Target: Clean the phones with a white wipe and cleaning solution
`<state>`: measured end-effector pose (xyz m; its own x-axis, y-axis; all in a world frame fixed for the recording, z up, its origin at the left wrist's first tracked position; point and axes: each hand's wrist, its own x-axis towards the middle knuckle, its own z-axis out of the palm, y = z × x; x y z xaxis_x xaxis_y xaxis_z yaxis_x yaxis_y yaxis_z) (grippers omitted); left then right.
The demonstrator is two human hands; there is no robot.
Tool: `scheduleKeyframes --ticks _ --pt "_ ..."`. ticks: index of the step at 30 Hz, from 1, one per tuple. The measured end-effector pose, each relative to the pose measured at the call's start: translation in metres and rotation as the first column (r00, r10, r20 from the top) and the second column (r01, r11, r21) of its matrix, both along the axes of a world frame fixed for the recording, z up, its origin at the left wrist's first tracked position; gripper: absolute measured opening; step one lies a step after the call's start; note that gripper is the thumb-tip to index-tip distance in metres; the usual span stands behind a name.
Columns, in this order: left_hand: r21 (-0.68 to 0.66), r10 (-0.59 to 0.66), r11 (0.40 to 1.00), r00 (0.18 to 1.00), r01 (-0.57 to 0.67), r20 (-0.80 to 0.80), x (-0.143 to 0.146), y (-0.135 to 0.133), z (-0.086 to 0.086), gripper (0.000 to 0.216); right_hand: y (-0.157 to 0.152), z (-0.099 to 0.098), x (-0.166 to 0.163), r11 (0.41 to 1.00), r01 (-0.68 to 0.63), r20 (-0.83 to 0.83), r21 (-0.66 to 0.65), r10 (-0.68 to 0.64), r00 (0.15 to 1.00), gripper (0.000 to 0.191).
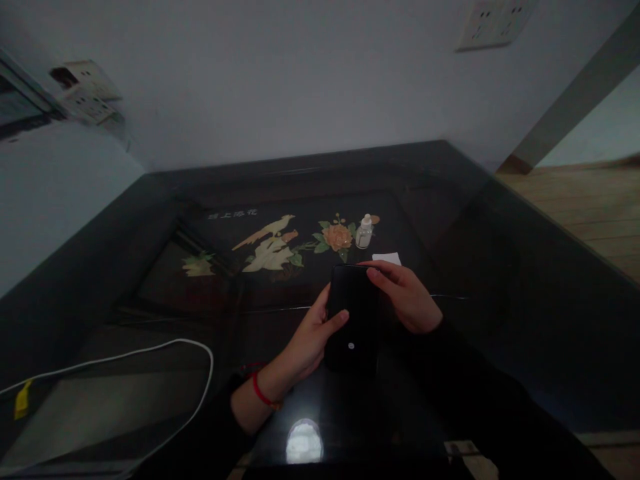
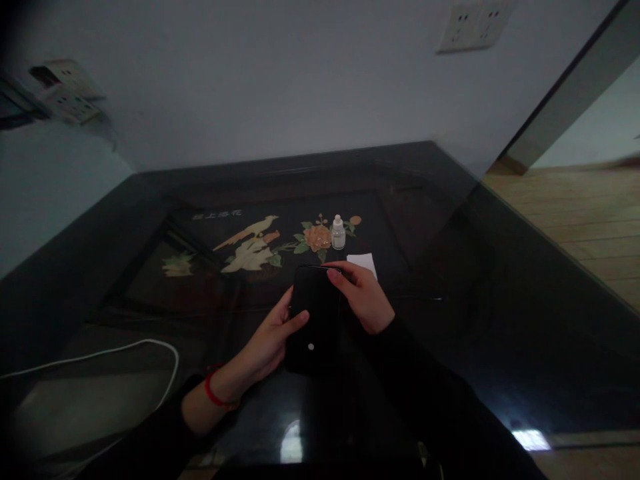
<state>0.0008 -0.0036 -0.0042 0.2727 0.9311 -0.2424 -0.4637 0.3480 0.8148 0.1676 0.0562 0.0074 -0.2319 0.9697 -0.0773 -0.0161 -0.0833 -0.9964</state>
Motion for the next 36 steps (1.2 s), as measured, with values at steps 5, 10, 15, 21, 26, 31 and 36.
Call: scheduleKeyframes --ticks 5,10,15,21,26,31,36 --pt "0.002 0.003 1.000 1.000 -0.003 -0.017 0.000 0.001 -0.002 0.067 0.000 -0.002 -0.001 0.999 0.035 0.018 0.023 -0.036 0.999 0.040" --pt "-0.007 0.031 0.999 0.999 -0.032 -0.020 0.001 0.000 -0.003 0.068 0.000 0.000 -0.001 0.998 0.005 0.078 0.064 -0.010 0.997 0.038" --pt "-0.007 0.044 0.999 0.998 -0.045 -0.034 0.002 0.002 -0.003 0.075 0.005 -0.007 0.001 0.990 0.017 0.179 0.142 -0.042 0.983 0.036" --pt "0.124 0.268 0.961 0.945 -0.248 -0.188 -0.008 0.021 -0.014 0.081 0.004 -0.022 -0.006 0.983 -0.075 0.310 0.165 0.021 0.950 0.048" --pt "0.325 0.360 0.917 0.836 -0.233 -0.415 -0.015 0.047 -0.027 0.074 0.001 -0.036 -0.021 0.973 -0.139 0.416 0.182 0.052 0.908 0.044" --pt "0.434 0.404 0.892 0.657 -0.128 -0.637 -0.018 0.066 -0.028 0.063 0.011 -0.045 -0.027 0.974 -0.122 0.501 0.192 0.010 0.865 0.041" --pt "0.451 0.427 0.893 0.344 -0.012 -0.836 -0.025 0.075 -0.030 0.053 0.020 -0.049 -0.031 0.974 -0.125 0.598 0.190 -0.014 0.801 0.035"
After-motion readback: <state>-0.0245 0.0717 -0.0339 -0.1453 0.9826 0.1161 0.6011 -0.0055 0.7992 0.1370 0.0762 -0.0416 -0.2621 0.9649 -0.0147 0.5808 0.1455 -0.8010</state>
